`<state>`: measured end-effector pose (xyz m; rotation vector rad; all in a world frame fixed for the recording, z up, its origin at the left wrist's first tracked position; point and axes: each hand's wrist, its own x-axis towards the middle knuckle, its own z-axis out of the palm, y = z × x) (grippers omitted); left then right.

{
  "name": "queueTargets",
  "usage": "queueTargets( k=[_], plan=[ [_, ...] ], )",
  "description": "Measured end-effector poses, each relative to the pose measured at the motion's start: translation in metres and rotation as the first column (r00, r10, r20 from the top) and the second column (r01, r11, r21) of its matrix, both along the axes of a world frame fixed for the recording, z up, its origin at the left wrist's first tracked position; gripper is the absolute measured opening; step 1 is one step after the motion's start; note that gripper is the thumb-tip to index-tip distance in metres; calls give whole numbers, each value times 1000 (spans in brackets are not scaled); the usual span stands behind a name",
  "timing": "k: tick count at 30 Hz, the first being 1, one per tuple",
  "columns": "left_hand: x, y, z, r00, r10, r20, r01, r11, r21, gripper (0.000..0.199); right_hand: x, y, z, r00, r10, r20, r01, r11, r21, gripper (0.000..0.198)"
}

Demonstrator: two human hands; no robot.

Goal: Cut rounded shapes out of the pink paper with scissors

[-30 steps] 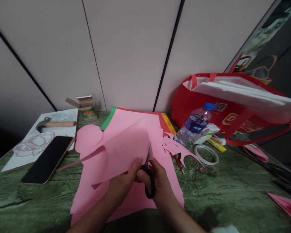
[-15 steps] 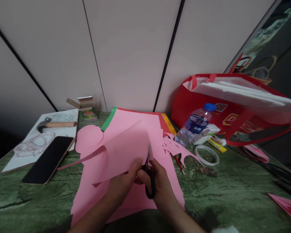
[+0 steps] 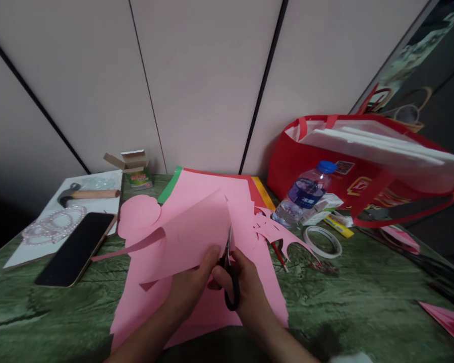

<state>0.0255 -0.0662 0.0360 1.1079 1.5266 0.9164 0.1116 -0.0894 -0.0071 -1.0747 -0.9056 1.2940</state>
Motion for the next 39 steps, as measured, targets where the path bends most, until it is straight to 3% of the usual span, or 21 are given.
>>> queueTargets(
  k=[7,12,22,28,32,39],
  plan=[
    [-5,6,-2,994,-74,76,76,997,-17,14,0,2,-3,996,4,-85,-3,1000,17,36],
    [-8,8,-6,999,-31,-11,31,1000,7,19,4,3,-2,997,-10,-80,10,1000,-6,52],
    [-8,6,-6,999,-41,-23,40,998,-42,25,2,2,0,999,16,-45,-14,999,47,33],
    [-9,6,-2,992,-125,-3,125,992,-25,21,2,2,2,999,16,-51,-14,999,44,36],
    [-8,5,-2,995,-88,-39,83,989,-124,20,3,2,0,1000,7,-8,-7,999,48,36],
    [-8,5,-2,994,-103,21,104,991,-86,16,3,2,-5,1000,-8,25,8,1000,23,35]
  ],
)
